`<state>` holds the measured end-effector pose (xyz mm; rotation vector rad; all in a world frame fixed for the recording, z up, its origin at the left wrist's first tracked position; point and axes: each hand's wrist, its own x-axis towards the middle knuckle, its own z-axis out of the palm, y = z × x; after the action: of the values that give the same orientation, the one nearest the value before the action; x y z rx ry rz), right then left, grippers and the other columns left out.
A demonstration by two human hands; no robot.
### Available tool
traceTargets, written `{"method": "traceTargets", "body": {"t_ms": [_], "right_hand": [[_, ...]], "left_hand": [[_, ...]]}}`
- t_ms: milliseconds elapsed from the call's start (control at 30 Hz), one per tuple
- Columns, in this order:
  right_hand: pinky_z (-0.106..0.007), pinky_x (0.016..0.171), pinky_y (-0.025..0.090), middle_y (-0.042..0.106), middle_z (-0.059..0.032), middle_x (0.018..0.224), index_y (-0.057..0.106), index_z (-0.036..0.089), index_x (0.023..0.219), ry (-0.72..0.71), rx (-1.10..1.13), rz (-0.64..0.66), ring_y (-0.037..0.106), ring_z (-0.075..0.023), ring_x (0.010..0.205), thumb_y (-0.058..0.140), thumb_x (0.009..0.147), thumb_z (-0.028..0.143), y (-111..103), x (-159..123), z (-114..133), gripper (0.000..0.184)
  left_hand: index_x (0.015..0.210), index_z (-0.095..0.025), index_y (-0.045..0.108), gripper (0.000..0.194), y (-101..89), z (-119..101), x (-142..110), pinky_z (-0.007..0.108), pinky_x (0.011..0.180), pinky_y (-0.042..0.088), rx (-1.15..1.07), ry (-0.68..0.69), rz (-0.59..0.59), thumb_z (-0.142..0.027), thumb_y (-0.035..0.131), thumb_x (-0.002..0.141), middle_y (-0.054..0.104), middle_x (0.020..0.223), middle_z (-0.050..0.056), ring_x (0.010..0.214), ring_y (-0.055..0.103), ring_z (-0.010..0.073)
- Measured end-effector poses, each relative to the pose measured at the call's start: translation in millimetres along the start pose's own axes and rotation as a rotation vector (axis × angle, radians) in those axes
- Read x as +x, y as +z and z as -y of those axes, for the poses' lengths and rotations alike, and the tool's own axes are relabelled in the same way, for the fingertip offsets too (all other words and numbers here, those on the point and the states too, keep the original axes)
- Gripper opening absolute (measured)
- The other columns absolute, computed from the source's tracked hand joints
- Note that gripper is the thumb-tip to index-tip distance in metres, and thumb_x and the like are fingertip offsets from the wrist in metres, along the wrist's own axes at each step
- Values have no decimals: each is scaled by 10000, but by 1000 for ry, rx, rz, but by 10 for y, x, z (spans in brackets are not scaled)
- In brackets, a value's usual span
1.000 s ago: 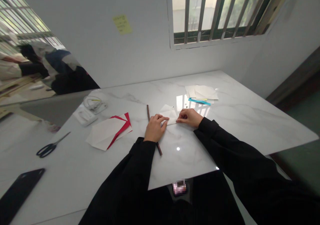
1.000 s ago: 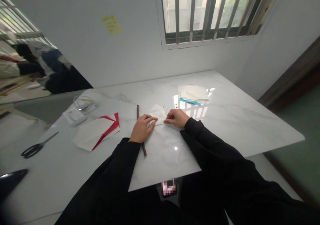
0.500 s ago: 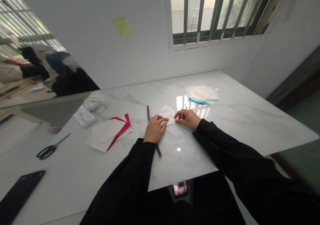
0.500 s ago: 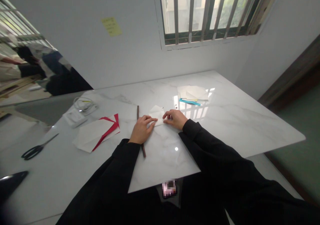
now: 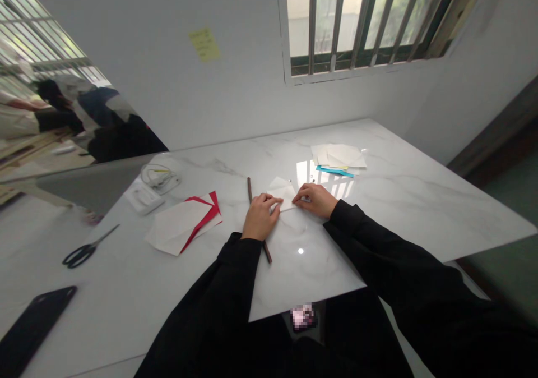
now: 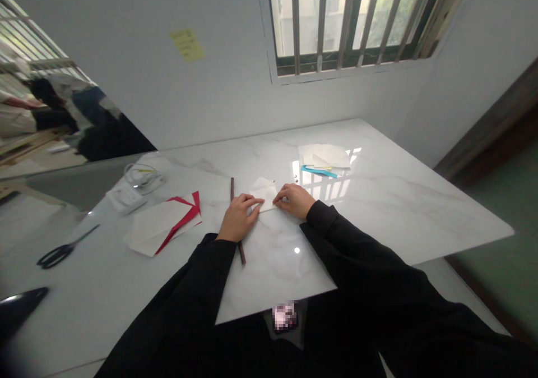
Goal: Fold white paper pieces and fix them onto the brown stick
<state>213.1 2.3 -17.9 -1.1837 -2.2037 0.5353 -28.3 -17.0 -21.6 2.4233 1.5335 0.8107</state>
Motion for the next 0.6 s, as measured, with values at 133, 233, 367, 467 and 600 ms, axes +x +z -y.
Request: {"method": "traceTargets", "body": {"t_ms": [133,233,367,467,600], "right_hand": [[-298,845,476,724,-64,1001,877,235,1011,14,36,18,613,-144,788,756,911,145,-33,-6,-14,181],[-300,860,482,721,-63,1031,877,250,1041,-7,47,54,628,-147,812,768,892,135,-72,-15,2,217],[-287,827,469,685,-41,889,880,247,1047,-66,50,112,613,-140,766,761,893,135,-53,-32,103,224],[-267,754,446,656,-15,807,874,255,1074,-102,71,168,588,-126,700,760,903,173,-3,-38,164,221],[-286,769,459,695,-18,806,858,214,1045,32,34,-65,591,-140,699,748,933,247,5,-18,66,160]], "left_hand": [[1152,-241,817,265,-12,-6,-2,446,1082,517,-11,-1,-2,-228,635,959,688,1116,90,1091,636,271],[1129,-255,819,288,-19,-5,-2,446,1083,514,-9,3,1,-177,616,939,700,1136,80,1096,631,273],[1075,-251,819,369,-24,-11,0,437,1080,507,-10,-1,15,-57,566,889,721,1164,69,1097,621,270],[1032,-249,812,285,-30,-35,-5,439,1079,499,-14,1,-12,-100,601,911,731,1153,63,1088,626,268],[1020,-241,801,130,-43,-60,-7,450,1058,498,-21,13,-16,-275,710,935,741,1127,63,1074,630,278]]}}
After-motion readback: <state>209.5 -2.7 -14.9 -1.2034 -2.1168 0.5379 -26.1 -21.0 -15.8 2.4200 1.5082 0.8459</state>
